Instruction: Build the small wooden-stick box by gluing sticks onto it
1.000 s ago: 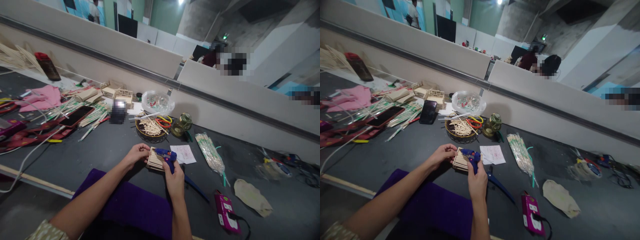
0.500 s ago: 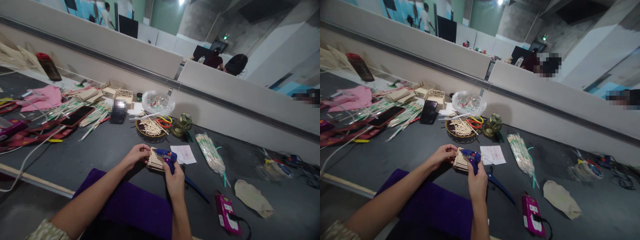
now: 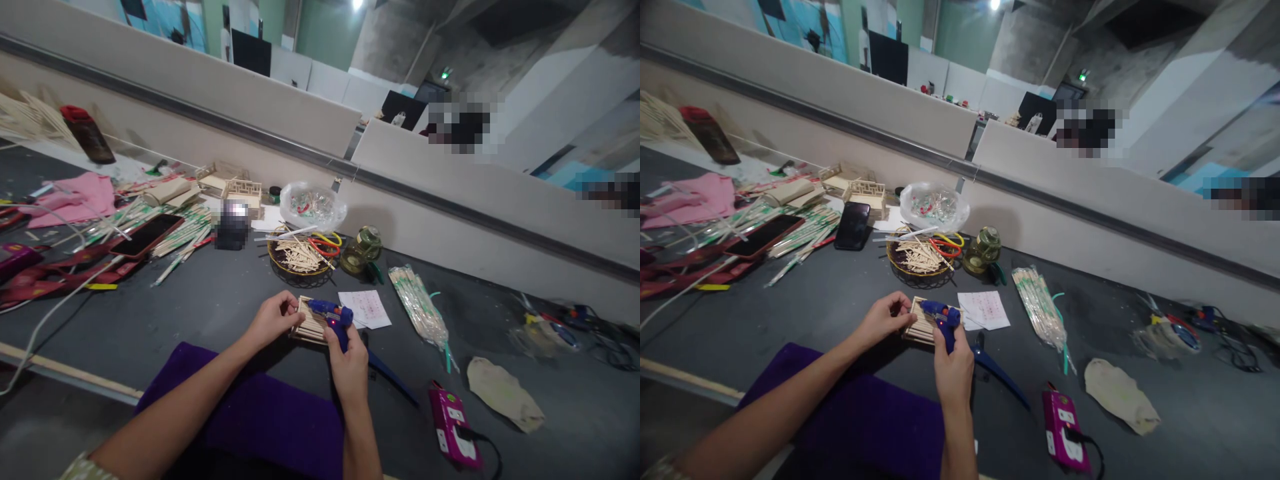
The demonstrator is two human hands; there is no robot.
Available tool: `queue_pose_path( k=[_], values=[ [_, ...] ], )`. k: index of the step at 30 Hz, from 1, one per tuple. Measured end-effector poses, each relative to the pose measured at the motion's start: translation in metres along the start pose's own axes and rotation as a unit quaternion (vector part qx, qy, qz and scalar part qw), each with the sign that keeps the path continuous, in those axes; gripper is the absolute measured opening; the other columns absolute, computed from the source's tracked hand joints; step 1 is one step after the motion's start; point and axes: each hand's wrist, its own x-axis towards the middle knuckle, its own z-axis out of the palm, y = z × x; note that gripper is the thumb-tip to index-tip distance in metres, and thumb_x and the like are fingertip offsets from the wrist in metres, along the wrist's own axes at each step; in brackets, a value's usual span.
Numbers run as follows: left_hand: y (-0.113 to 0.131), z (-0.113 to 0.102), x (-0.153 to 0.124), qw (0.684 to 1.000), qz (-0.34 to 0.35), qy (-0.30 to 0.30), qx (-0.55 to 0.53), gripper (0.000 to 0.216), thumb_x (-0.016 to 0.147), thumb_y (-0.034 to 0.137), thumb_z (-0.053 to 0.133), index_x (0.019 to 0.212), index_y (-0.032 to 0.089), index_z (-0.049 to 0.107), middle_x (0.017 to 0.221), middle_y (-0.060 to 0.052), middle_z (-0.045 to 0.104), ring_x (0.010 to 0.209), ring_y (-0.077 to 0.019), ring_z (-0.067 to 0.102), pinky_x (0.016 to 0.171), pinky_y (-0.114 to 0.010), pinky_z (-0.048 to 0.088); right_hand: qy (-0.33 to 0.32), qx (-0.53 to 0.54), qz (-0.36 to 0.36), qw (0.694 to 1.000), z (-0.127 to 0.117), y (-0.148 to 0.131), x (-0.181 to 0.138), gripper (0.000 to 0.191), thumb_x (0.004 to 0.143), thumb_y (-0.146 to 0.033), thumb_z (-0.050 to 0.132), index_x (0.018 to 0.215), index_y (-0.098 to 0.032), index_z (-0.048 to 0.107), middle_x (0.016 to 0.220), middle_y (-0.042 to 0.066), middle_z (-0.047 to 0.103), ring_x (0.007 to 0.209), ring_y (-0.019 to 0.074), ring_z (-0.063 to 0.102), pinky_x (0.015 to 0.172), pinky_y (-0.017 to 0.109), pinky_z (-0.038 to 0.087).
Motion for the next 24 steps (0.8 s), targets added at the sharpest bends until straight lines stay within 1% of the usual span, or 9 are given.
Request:
queue_pose_path(
  k=[3, 8, 14, 19, 24],
  values=[
    [-0.0003, 0.0000, 0.0005, 1.000, -0.005, -0.006, -0.009, 0.023, 0.072, 0.034, 0.067, 0.084, 0.018, 0.055, 0.060, 0.006, 0.055, 0.048, -0.0082, 0.048, 0.047, -0.019, 0.037, -0.004, -0.003, 0.009, 1.000, 0.0001, 0.0003, -0.0004, 0.053, 0.087, -0.048, 0.051, 0.129, -0.016, 0.056, 0.121, 0.015, 0.064, 0.110, 0.0286, 0.060, 0.090, 0.037, 0.045],
    [-0.0003, 0.0011, 0.0014, 0.999, -0.015, -0.012, -0.037, 0.024, 0.072, 0.034, 0.068, 0.083, 0.017, 0.054, 0.057, 0.007, 0.053, 0.046, -0.0077, 0.047, 0.045, -0.018, 0.037, -0.001, 0.007, 0.012, 1.000, 0.0002, 0.0002, -0.0005, 0.054, 0.087, -0.049, 0.051, 0.130, -0.016, 0.055, 0.118, 0.014, 0.065, 0.108, 0.0280, 0.061, 0.090, 0.037, 0.045],
    [0.0023, 0.0015, 0.0021, 0.994, -0.052, -0.017, -0.098, 0.029, 0.068, 0.035, 0.071, 0.083, 0.017, 0.054, 0.055, 0.008, 0.050, 0.042, -0.0071, 0.045, 0.040, -0.018, 0.037, -0.002, 0.004, 0.013, 1.000, 0.0009, 0.0005, -0.0007, 0.054, 0.087, -0.048, 0.051, 0.130, -0.016, 0.055, 0.117, 0.014, 0.066, 0.108, 0.0278, 0.061, 0.090, 0.036, 0.046],
    [0.0036, 0.0027, 0.0025, 0.987, -0.079, -0.018, -0.142, 0.032, 0.066, 0.035, 0.073, 0.082, 0.017, 0.054, 0.057, 0.007, 0.053, 0.042, -0.0073, 0.047, 0.040, -0.018, 0.041, -0.005, 0.004, 0.015, 1.000, 0.0002, -0.0027, -0.0005, 0.053, 0.087, -0.047, 0.051, 0.130, -0.016, 0.055, 0.116, 0.013, 0.066, 0.107, 0.0273, 0.062, 0.088, 0.035, 0.046],
    [0.0071, 0.0029, 0.0024, 0.981, -0.106, -0.024, -0.163, 0.033, 0.065, 0.039, 0.074, 0.077, 0.017, 0.053, 0.054, 0.006, 0.056, 0.039, -0.0073, 0.047, 0.036, -0.018, 0.040, -0.004, 0.003, 0.015, 1.000, 0.0006, -0.0044, 0.0003, 0.052, 0.087, -0.045, 0.051, 0.129, -0.016, 0.056, 0.111, 0.012, 0.069, 0.102, 0.0264, 0.064, 0.086, 0.034, 0.047]
  ],
)
